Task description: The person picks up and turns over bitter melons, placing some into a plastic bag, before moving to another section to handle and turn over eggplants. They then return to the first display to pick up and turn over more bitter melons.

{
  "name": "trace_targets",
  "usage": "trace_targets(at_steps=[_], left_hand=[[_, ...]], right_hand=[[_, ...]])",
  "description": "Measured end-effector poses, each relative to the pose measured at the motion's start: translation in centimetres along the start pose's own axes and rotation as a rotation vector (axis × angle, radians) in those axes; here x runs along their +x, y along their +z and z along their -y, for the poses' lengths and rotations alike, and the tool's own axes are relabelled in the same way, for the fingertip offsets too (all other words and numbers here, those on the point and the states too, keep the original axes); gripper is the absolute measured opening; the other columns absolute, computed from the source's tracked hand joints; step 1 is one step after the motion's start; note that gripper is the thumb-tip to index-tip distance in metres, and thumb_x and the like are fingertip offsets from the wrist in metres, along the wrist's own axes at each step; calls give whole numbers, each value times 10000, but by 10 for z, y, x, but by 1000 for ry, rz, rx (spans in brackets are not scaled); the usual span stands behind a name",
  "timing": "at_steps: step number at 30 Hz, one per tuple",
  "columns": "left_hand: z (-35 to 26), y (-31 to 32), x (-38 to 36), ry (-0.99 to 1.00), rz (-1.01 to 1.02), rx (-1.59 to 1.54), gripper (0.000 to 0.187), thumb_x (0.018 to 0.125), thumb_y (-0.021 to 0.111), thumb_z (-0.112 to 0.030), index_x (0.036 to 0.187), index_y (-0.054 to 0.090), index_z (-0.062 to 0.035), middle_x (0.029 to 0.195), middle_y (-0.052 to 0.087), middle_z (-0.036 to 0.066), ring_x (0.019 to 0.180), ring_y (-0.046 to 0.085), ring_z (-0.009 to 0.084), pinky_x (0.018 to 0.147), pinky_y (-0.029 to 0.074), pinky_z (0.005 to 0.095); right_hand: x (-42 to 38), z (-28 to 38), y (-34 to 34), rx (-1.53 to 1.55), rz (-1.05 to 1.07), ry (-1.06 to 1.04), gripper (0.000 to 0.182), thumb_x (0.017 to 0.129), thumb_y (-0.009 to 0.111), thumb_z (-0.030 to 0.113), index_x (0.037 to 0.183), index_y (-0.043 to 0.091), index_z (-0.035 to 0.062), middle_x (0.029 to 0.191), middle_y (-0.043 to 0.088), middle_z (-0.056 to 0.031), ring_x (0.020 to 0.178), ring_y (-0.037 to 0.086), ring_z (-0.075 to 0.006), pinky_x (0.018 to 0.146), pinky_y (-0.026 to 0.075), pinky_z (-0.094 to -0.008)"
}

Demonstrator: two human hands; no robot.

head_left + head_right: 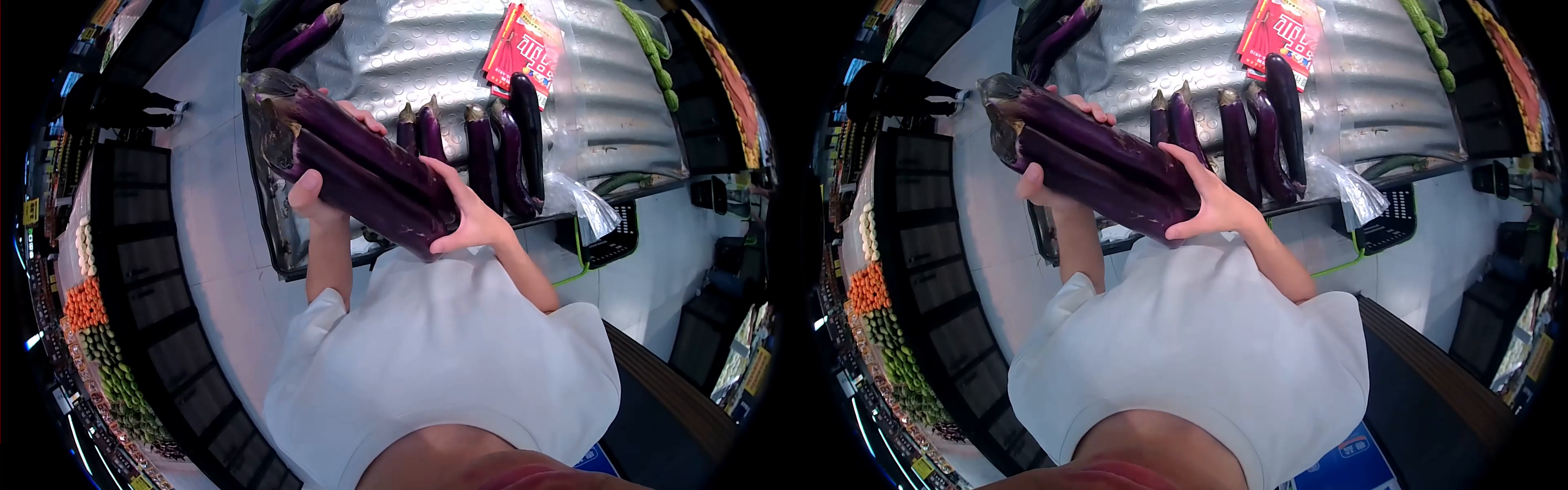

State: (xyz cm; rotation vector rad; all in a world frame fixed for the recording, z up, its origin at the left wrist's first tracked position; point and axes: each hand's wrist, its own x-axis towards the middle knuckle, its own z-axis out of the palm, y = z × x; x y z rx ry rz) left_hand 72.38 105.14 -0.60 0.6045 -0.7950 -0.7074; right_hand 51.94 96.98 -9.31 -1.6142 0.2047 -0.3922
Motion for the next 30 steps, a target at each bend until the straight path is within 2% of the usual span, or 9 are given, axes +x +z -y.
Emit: trace_targets(at_steps=[2, 4, 11, 21, 24, 27, 30], left_hand=[[6, 1, 1, -43, -5, 28, 963, 671, 605, -518, 1459, 387, -9, 1083, 550, 210, 989, 586, 336, 905, 481, 491], [8, 1, 1, -57, -10, 26, 959, 672, 611, -514, 1456, 382, -10, 1085, 552, 210, 990, 589, 336, 907, 481, 491], [14, -4, 3, -128, -17, 9, 957, 679, 636, -496, 1456, 351, -15, 1093, 555, 211, 1006, 598, 343, 933, 478, 494], [21, -2, 8, -141, -28, 17, 946, 683, 634, -495, 1449, 366, -9, 1090, 549, 213, 1009, 599, 344, 938, 481, 492], [24, -1, 10, -148, -26, -21, 942, 685, 628, -506, 1444, 378, -8, 1084, 547, 214, 1001, 599, 340, 932, 484, 485], [26, 1, 12, -163, -25, -56, 960, 675, 630, -448, 1467, 330, 3, 1072, 550, 190, 1004, 604, 320, 936, 497, 444], [31, 0, 11, -140, -35, -24, 945, 693, 621, -520, 1444, 389, 4, 1064, 555, 209, 991, 599, 333, 924, 488, 470]], right_hand=[[-2, -5, -2, 35, -13, -7, 1305, 567, 956, 417, 1585, 226, 53, 1522, 387, -136, 1409, 387, -249, 1191, 280, -388], [-3, -8, -2, 31, -41, -33, 1203, 595, 916, 304, 1582, 256, 111, 1474, 441, -157, 1372, 437, -292, 1172, 319, -410], [-3, -18, 7, 61, -81, -15, 1182, 602, 911, 291, 1576, 270, 99, 1493, 408, -147, 1390, 411, -279, 1182, 301, -400], [-8, -22, 3, 69, -140, -27, 1170, 598, 910, 289, 1570, 292, 86, 1478, 452, -155, 1366, 455, -276, 1170, 328, -394], [-9, -22, 3, 73, -165, -42, 1169, 599, 911, 292, 1570, 295, 82, 1472, 459, -154, 1363, 459, -272, 1167, 331, -391], [-11, -22, 2, 80, -179, -39, 1166, 599, 912, 292, 1568, 299, 79, 1465, 467, -153, 1359, 464, -269, 1164, 334, -388], [-13, -21, 2, 93, -183, -30, 1160, 601, 910, 288, 1567, 302, 78, 1460, 474, -150, 1356, 467, -265, 1161, 337, -385]])
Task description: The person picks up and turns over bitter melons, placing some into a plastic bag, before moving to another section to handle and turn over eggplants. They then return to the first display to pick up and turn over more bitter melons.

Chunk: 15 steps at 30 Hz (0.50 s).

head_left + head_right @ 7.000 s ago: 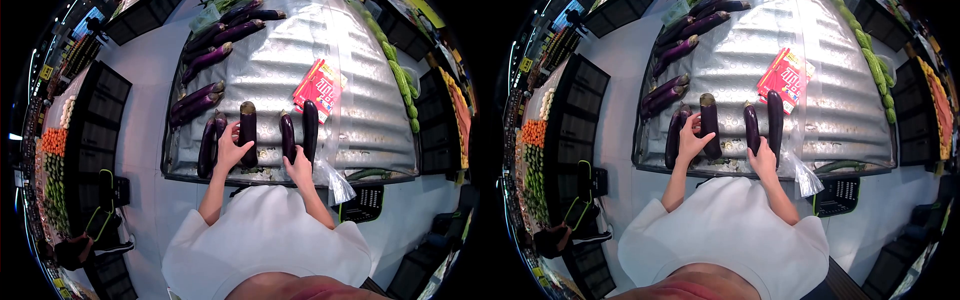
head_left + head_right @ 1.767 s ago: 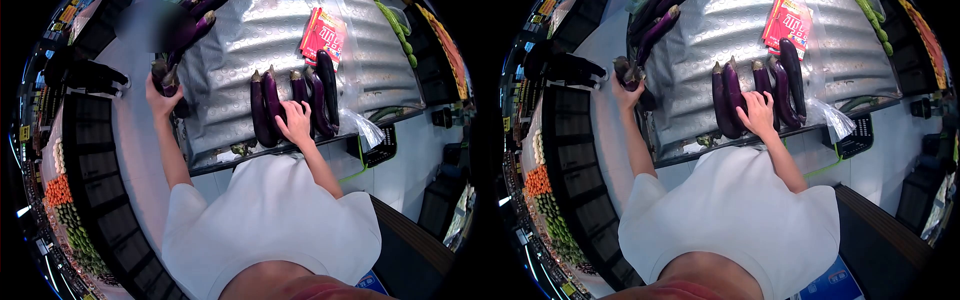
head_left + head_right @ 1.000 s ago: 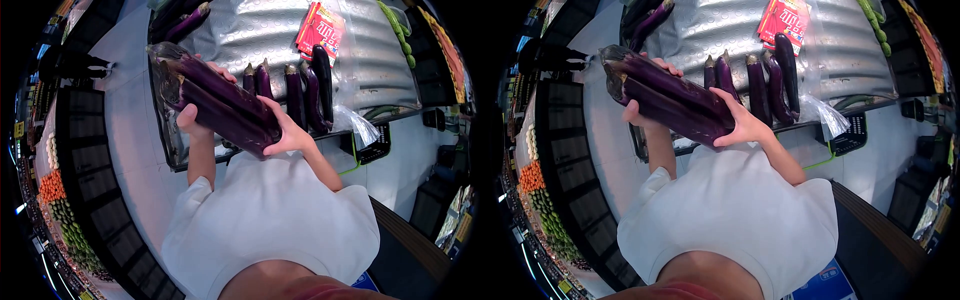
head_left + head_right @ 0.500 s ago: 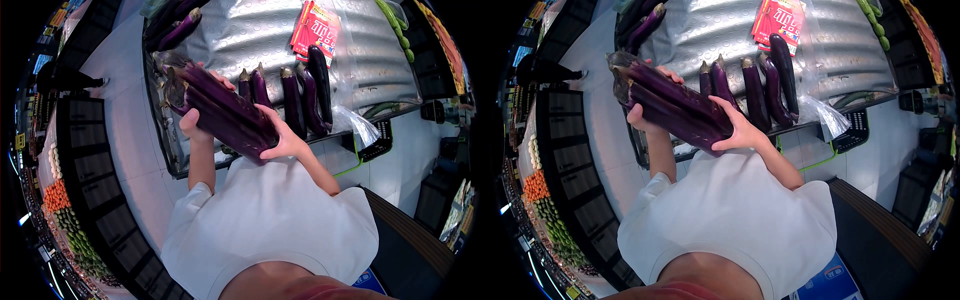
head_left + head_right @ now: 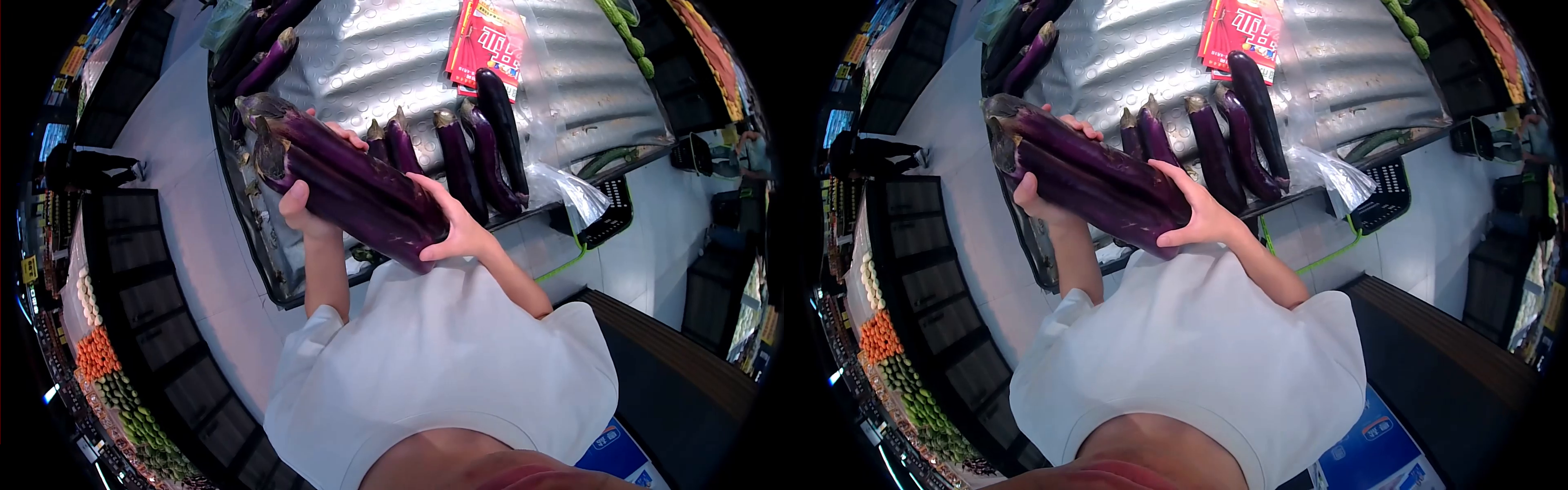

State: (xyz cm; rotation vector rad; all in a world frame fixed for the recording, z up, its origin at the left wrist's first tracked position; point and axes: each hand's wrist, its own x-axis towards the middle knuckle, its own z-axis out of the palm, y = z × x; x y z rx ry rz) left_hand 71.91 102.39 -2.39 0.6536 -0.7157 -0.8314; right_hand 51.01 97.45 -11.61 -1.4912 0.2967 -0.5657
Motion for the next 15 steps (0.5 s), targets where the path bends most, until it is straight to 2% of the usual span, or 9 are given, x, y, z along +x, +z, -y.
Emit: trace_targets(at_steps=[5, 7, 8, 10, 11, 12, 14, 15], left_hand=[[2, 3, -6, -11, -6, 39, 973, 696, 625, -528, 1466, 379, 14, 1064, 555, 212, 992, 594, 340, 928, 486, 464], [2, 4, -8, -7, 2, 7, 978, 697, 626, -531, 1468, 372, 15, 1070, 551, 216, 997, 592, 342, 930, 486, 468], [2, 5, -9, -10, 13, -21, 984, 698, 627, -534, 1470, 365, 15, 1075, 546, 220, 1003, 590, 344, 932, 485, 472], [2, 6, -12, -1, 52, -108, 989, 699, 629, -537, 1474, 357, 15, 1080, 541, 224, 1007, 588, 345, 935, 484, 478], [5, 8, -11, 2, 94, -200, 995, 700, 630, -540, 1477, 348, 14, 1085, 537, 228, 1012, 586, 345, 937, 484, 484], [8, 7, -11, 9, 114, -239, 1010, 704, 632, -554, 1479, 333, 22, 1083, 533, 232, 1014, 585, 348, 946, 481, 494], [9, 10, -10, -17, 76, -149, 1022, 710, 630, -573, 1479, 330, 30, 1096, 540, 230, 1022, 582, 347, 962, 474, 499], [12, 6, -10, -57, 48, -113, 1024, 742, 613, -579, 1497, 307, 40, 1165, 552, 244, 1095, 582, 357, 1016, 458, 517]], right_hand=[[-6, -4, -1, 24, 9, -7, 1153, 600, 902, 269, 1567, 305, 82, 1453, 480, -146, 1352, 471, -258, 1159, 336, -378], [-7, -5, -3, 46, 8, -45, 1129, 638, 909, 356, 1554, 320, 61, 1446, 484, -133, 1347, 475, -242, 1156, 336, -371], [-8, -9, -3, 44, 10, -46, 1129, 638, 909, 356, 1554, 320, 61, 1446, 484, -133, 1347, 475, -242, 1156, 336, -371], [-7, -12, -4, 293, -11, 12, 1072, 716, 876, 474, 1534, 343, 33, 1444, 485, -116, 1340, 479, -220, 1151, 339, -364], [-5, -13, -4, 327, -19, 5, 1005, 793, 810, 550, 1517, 361, 17, 1440, 487, -106, 1335, 482, -208, 1145, 345, -356], [-3, -4, -5, 345, -26, 14, 894, 847, 789, 478, 1499, 392, 13, 1398, 527, -105, 1301, 502, -190, 1129, 361, -347], [-4, -7, -7, 306, 54, 58, 804, 875, 786, 393, 1475, 423, 0, 1343, 572, -101, 1248, 525, -166, 1101, 391, -338], [-5, -8, -3, 306, 19, 55, 713, 898, 775, 304, 1451, 451, -8, 1300, 603, -92, 1199, 543, -144, 1071, 418, -329]])
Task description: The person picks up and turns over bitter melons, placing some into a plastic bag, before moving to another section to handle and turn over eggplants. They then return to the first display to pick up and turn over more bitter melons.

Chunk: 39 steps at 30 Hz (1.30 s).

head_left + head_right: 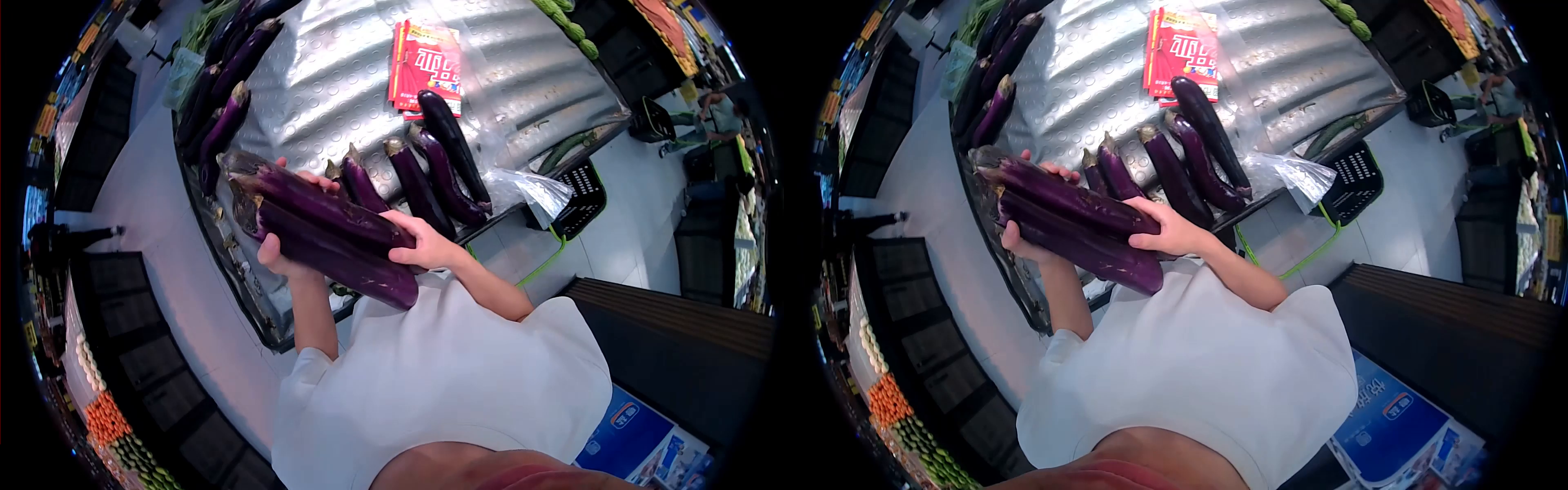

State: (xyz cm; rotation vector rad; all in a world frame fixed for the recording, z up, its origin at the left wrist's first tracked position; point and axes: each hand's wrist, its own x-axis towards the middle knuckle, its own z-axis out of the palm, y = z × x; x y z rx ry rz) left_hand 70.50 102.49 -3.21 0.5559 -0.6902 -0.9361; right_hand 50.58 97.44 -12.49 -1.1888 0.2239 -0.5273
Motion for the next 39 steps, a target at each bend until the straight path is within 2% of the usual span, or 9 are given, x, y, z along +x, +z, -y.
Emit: trace_targets(at_steps=[3, 5, 6, 8, 13, 19, 22, 25, 39], left_hand=[[5, 6, -2, -161, -167, 5, 861, 889, 489, -548, 1548, 298, -28, 1428, 494, 274, 1348, 477, 394, 1164, 363, 532], [14, -29, -12, -331, -158, -96, 723, 963, 456, -538, 1494, 398, -51, 1450, 493, 207, 1337, 495, 350, 1142, 395, 505], [21, -25, -16, -289, -373, -39, 655, 975, 494, -507, 1450, 445, -58, 1439, 496, 188, 1319, 513, 320, 1123, 413, 496], [27, -26, -25, -310, -468, 54, 640, 990, 519, -501, 1449, 445, -61, 1376, 521, 174, 1299, 519, 305, 1123, 403, 477], [33, -60, -46, -293, -605, -12, 334, 978, 638, -351, 1146, 528, -83, 907, 576, 60, 806, 616, 190, 769, 558, 321], [8, -78, -52, -220, -545, 110, 326, 974, 609, -294, 1204, 504, -88, 853, 605, 58, 740, 600, 177, 702, 528, 332], [-6, -86, -55, -184, -516, 233, 326, 973, 605, -301, 1203, 502, -95, 853, 602, 62, 739, 599, 177, 694, 527, 329], [-11, -97, -53, -201, -559, 146, 311, 972, 602, -310, 1186, 509, -104, 847, 597, 63, 733, 598, 178, 684, 530, 331], [-30, -118, -71, -123, -657, 81, 300, 966, 638, -303, 1132, 525, -80, 832, 575, 73, 729, 591, 196, 703, 524, 333]], right_hand=[[-6, -4, 10, -45, -187, -31, 656, 902, 772, 270, 1421, 474, 1, 1271, 608, -66, 1168, 546, -128, 1048, 431, -321], [-10, -11, 12, -118, -247, -4, 616, 901, 769, 242, 1404, 494, 15, 1259, 612, -74, 1163, 548, -136, 1041, 437, -325], [-12, -6, 13, -167, -268, -6, 612, 903, 766, 255, 1397, 503, 10, 1264, 608, -80, 1167, 548, -142, 1043, 436, -326], [-15, -13, 16, -136, -318, -38, 604, 905, 762, 292, 1378, 516, 9, 1231, 617, -84, 1140, 562, -150, 1024, 448, -330], [-21, -17, 22, -130, -453, -32, 598, 910, 758, 331, 1354, 524, 6, 1181, 627, -87, 1105, 569, -147, 993, 460, -327], [-19, -26, 14, -88, -522, -54, 521, 966, 702, 316, 1350, 512, 19, 1124, 632, -54, 1017, 599, -123, 899, 514, -306], [-27, -29, 17, 51, -620, -4, 495, 968, 697, 329, 1334, 500, 60, 976, 634, -51, 788, 652, -126, 618, 569, -294], [-36, -29, 22, 108, -677, 110, 516, 944, 733, 348, 1314, 542, 43, 1064, 640, -31, 922, 608, -92, 811, 525, -275], [-31, -55, 14, -120, -760, 106, 458, 938, 744, 337, 1240, 591, 28, 988, 636, -12, 867, 574, -76, 789, 497, -261]])
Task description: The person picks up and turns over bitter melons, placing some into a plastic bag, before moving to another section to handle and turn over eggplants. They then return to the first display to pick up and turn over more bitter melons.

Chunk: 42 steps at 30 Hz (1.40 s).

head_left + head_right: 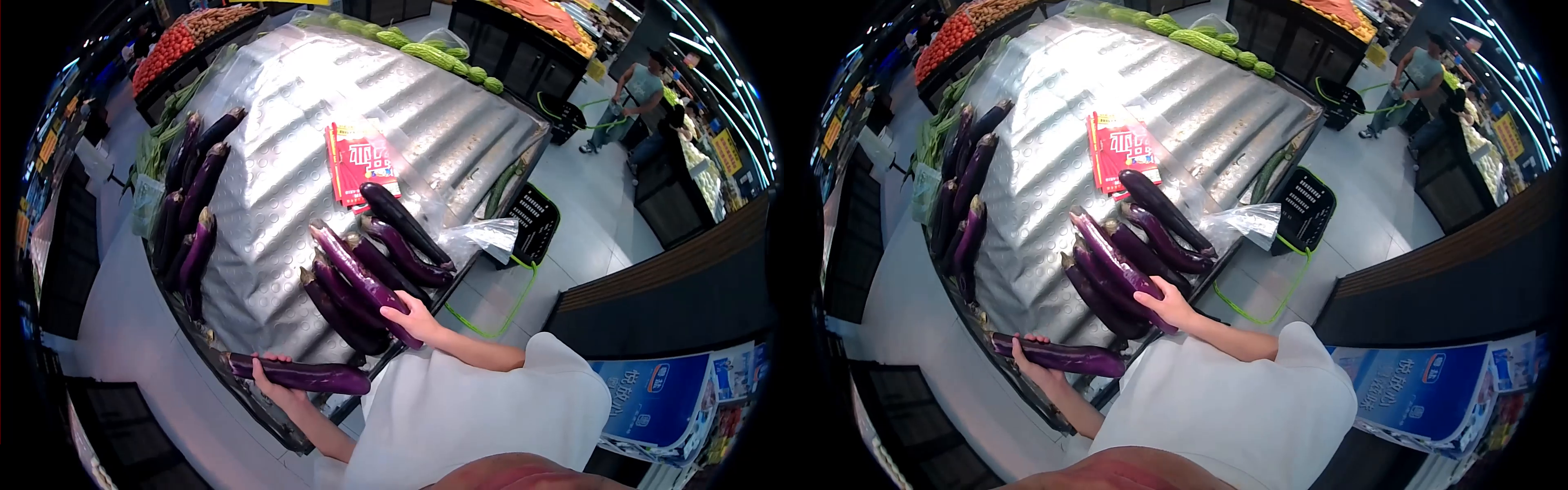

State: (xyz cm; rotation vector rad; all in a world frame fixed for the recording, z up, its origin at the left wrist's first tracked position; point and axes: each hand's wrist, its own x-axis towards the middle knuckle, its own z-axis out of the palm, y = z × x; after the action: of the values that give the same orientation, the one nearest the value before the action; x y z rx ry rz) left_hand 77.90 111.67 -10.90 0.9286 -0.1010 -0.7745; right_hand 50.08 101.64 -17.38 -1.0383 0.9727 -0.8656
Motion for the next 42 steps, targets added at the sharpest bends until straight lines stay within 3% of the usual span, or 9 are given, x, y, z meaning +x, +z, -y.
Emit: trace_targets(at_steps=[6, 8, 12, 26, 28, 33, 36, 37, 42], left_hand=[[-7, -5, -2, 42, -113, 46, 337, 947, 669, -293, 1138, 532, -51, 840, 602, 92, 724, 608, 216, 693, 531, 367], [-12, -6, -4, 31, -136, 57, 344, 939, 681, -293, 1130, 537, -45, 831, 608, 98, 725, 621, 223, 695, 539, 368], [-14, -7, -6, 42, -177, 67, 315, 944, 684, -283, 937, 564, 9, 785, 623, 106, 684, 661, 231, 635, 565, 362], [25, -4, 14, 95, -51, 496, 312, 900, 763, -161, 1074, 546, -21, 791, 643, 58, 654, 642, 130, 604, 530, 283], [32, 3, 18, 205, -26, 635, 338, 887, 780, -182, 1080, 554, -19, 810, 663, 65, 669, 647, 123, 624, 524, 284], [53, 12, 31, 257, -43, 950, 556, 846, 811, -361, 1177, 565, 12, 921, 708, 152, 853, 684, 267, 808, 530, 406], [71, 22, 33, 348, -20, 1068, 583, 876, 765, -400, 1228, 561, 18, 1046, 660, 221, 972, 624, 369, 899, 483, 453], [83, 20, 38, 554, -39, 1197, 600, 873, 760, -385, 1259, 554, 25, 1146, 581, 234, 1080, 532, 395, 965, 428, 471], [101, 15, 34, 698, -51, 1373, 593, 873, 752, -347, 1280, 550, 34, 1165, 514, 215, 1073, 474, 392, 978, 393, 495]], right_hand=[[6, 4, 4, 116, 22, 196, 305, 978, 678, 304, 1121, 558, 63, 863, 636, -59, 678, 657, -148, 546, 562, -294], [9, 2, 1, 114, 43, 233, 314, 985, 665, 318, 1124, 553, 60, 886, 650, -72, 698, 663, -155, 567, 569, -294], [13, 9, 5, 99, 38, 256, 324, 973, 678, 331, 1079, 539, 58, 877, 632, -75, 706, 668, -160, 548, 568, -302], [16, 7, 8, 66, 68, 253, 304, 999, 638, 324, 1094, 532, 56, 928, 659, -99, 750, 684, -175, 585, 585, -311], [16, 6, 7, 65, 70, 253, 301, 1001, 635, 323, 1093, 532, 56, 927, 660, -100, 749, 685, -176, 583, 585, -311], [17, 4, 6, 76, 77, 242, 298, 1005, 629, 322, 1096, 532, 56, 925, 661, -103, 747, 687, -179, 580, 585, -312], [17, 4, 5, 67, 81, 247, 295, 1008, 625, 321, 1099, 533, 56, 927, 663, -107, 749, 687, -182, 580, 586, -314], [17, 4, 4, 52, 86, 251, 317, 1008, 618, 333, 1125, 530, 53, 939, 664, -112, 766, 682, -186, 606, 584, -321], [18, 6, 4, 39, 96, 260, 352, 1007, 613, 351, 1163, 531, 46, 950, 668, -119, 787, 677, -189, 637, 578, -325]])
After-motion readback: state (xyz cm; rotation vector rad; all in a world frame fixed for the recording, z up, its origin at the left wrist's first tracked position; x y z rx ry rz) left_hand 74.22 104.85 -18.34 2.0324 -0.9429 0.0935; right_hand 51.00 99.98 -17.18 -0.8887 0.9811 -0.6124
